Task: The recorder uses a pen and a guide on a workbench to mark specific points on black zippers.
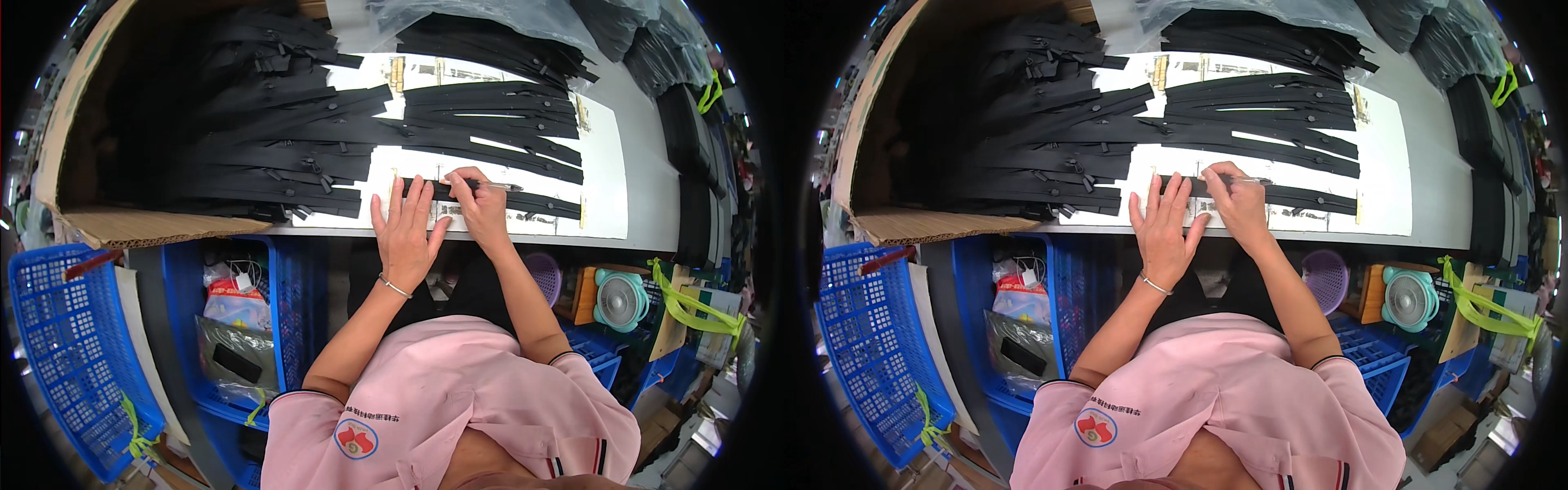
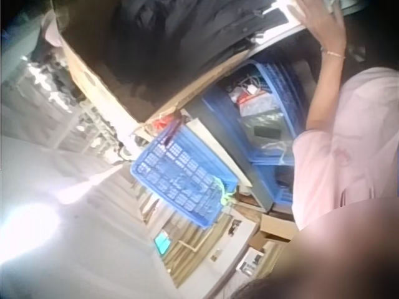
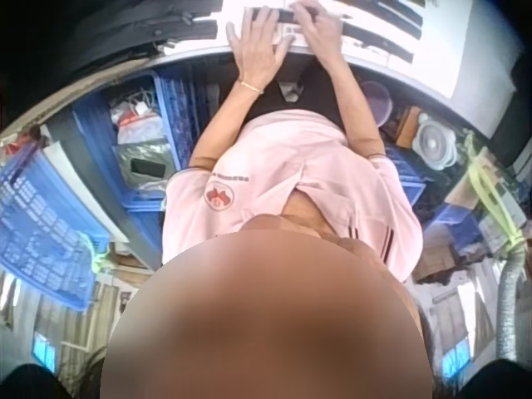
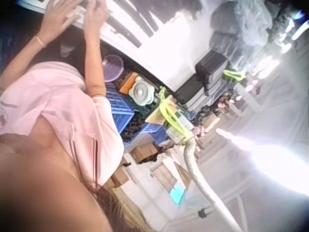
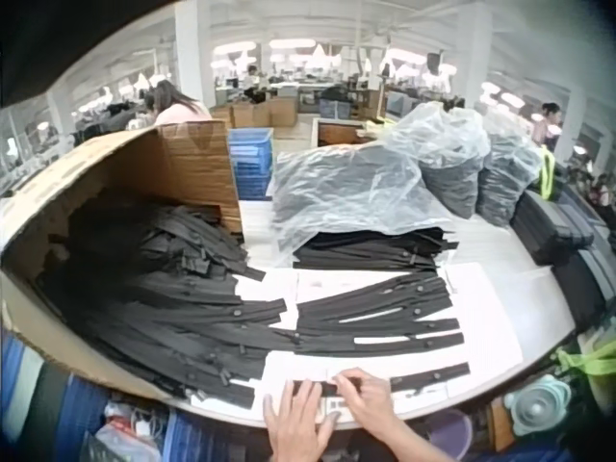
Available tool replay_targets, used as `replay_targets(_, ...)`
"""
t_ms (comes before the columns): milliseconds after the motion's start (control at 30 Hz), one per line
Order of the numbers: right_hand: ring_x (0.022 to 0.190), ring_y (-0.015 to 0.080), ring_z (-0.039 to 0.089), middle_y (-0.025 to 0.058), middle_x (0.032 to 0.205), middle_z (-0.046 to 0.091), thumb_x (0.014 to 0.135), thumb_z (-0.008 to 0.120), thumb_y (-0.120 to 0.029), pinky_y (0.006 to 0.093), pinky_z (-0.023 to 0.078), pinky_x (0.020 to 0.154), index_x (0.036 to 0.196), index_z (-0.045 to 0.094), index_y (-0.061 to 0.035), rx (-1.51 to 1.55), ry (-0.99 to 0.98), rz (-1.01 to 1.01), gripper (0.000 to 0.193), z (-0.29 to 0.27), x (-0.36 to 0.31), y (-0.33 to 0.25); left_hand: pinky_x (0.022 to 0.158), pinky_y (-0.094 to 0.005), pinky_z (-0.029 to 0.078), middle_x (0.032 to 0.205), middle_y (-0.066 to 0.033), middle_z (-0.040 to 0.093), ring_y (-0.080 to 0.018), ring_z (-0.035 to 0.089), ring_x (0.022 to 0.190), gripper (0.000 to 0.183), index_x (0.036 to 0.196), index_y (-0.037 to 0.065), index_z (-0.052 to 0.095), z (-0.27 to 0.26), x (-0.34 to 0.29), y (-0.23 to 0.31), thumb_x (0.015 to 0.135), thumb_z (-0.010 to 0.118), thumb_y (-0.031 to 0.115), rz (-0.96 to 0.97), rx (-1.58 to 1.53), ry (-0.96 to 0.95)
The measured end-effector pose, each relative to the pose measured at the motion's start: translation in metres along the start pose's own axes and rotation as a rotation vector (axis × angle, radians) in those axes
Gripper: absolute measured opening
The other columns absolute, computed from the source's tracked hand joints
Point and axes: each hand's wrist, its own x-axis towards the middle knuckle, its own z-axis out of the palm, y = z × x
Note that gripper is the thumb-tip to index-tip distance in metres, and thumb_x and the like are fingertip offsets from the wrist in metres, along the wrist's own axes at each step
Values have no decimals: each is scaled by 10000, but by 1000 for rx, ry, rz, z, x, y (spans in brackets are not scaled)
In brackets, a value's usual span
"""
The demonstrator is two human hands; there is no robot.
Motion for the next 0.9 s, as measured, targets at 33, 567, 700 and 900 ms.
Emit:
replay_targets(33,708,66,601,30,816,675,1008,621,-105,216,470,646,986,702,31,4,14,0,159,0,0,-1,1194,-556,178,1457,-89,576,-327,427,1442,562,1383,74,600,1,0,0,897,737,321,-5,-1,3)
replay_targets(567,720,79,625,46,855,702,1004,643,-111,229,484,641,1003,687,49,-58,-15,-11,166,3,-2,-1,1199,-550,163,1456,-66,583,-316,416,1452,527,1376,97,620,2,-2,0,904,728,305,-28,-11,12)
replay_targets(700,698,98,638,56,861,715,991,650,-124,247,490,625,1014,689,22,-98,-12,-31,152,3,-1,2,1202,-549,155,1463,-58,580,-315,403,1463,530,1382,106,619,3,-2,1,902,730,303,-29,-4,10)
replay_targets(900,660,165,681,77,873,733,971,641,-114,280,500,593,953,707,23,-106,5,-119,154,2,-2,3,1202,-553,152,1470,-57,573,-315,397,1467,535,1383,112,619,4,-2,-1,894,740,292,-33,-7,8)
